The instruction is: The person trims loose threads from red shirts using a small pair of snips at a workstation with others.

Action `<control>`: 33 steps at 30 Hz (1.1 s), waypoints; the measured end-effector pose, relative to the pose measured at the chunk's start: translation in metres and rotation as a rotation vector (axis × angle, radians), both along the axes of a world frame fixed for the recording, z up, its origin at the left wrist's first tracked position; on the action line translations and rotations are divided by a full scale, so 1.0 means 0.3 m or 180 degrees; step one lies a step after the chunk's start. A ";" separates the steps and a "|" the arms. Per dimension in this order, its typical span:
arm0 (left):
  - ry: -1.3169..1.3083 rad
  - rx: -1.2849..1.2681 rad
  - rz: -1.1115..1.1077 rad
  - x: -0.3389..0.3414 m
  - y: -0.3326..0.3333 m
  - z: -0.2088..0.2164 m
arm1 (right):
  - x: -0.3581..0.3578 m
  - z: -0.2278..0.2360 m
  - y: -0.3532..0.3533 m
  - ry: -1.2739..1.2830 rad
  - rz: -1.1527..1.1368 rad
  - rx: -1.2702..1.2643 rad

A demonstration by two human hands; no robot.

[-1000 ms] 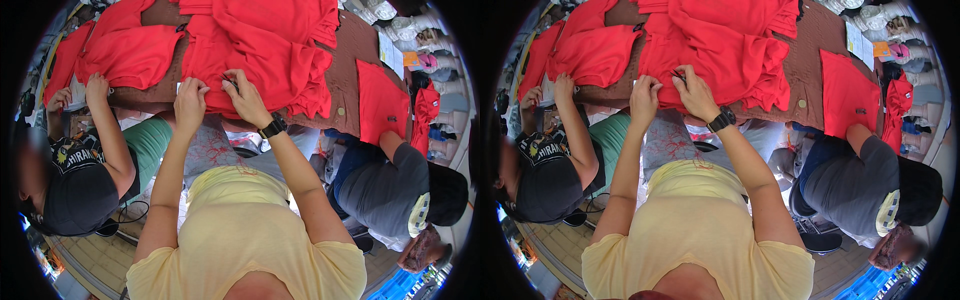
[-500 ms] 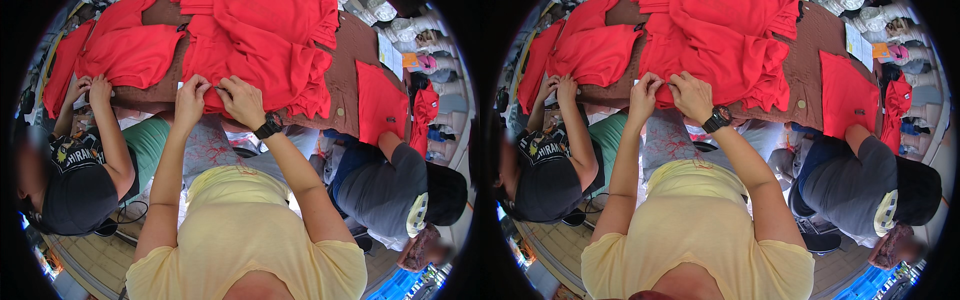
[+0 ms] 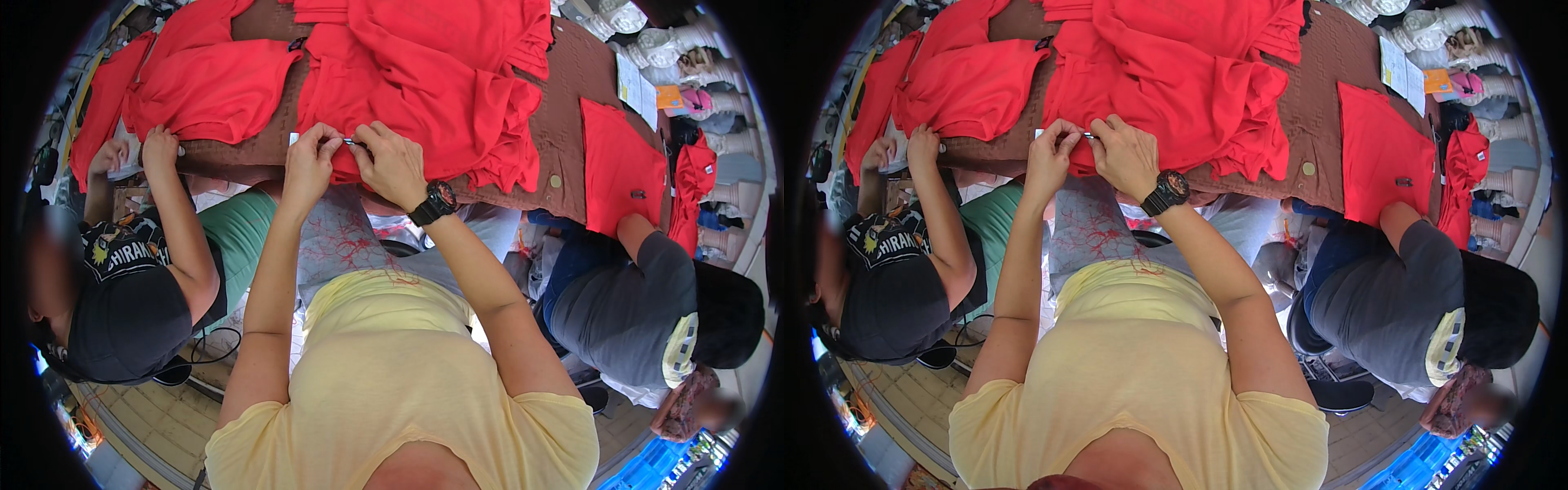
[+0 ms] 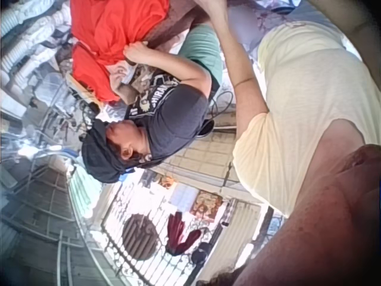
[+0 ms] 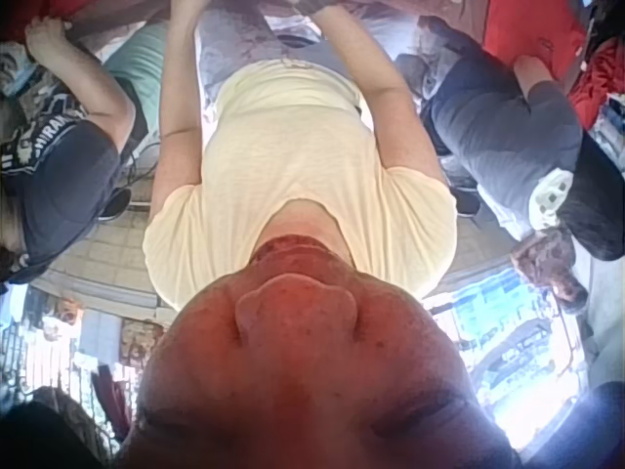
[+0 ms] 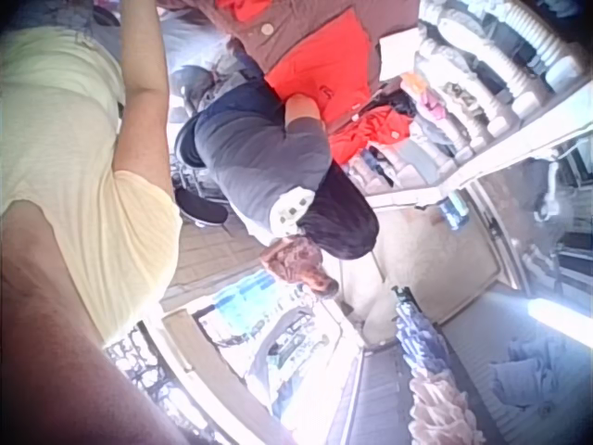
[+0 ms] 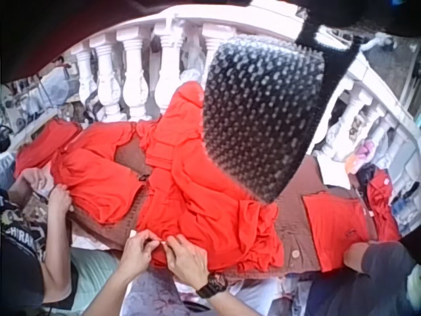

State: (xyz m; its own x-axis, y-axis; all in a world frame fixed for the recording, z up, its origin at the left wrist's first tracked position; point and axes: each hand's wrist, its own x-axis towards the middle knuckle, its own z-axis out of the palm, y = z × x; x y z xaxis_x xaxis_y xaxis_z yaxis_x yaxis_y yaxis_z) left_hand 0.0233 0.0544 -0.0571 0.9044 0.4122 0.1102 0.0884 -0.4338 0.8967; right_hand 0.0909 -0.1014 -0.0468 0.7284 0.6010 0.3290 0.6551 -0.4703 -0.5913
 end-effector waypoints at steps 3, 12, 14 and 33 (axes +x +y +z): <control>-0.0153 0.0003 -0.0334 -0.015 0.032 -0.036 | -0.006 0.014 -0.013 0.0143 -0.0034 0.0082; -0.0464 0.1215 0.0043 0.089 -0.058 0.056 | 0.037 -0.087 -0.055 0.1759 -0.0253 0.1431; -0.0315 0.1981 -0.0063 0.113 -0.047 0.012 | 0.035 -0.094 -0.049 0.1647 -0.0259 0.1516; 0.0018 -0.0901 -0.0006 0.090 0.034 -0.051 | 0.011 -0.004 -0.005 -0.0038 -0.0206 0.0186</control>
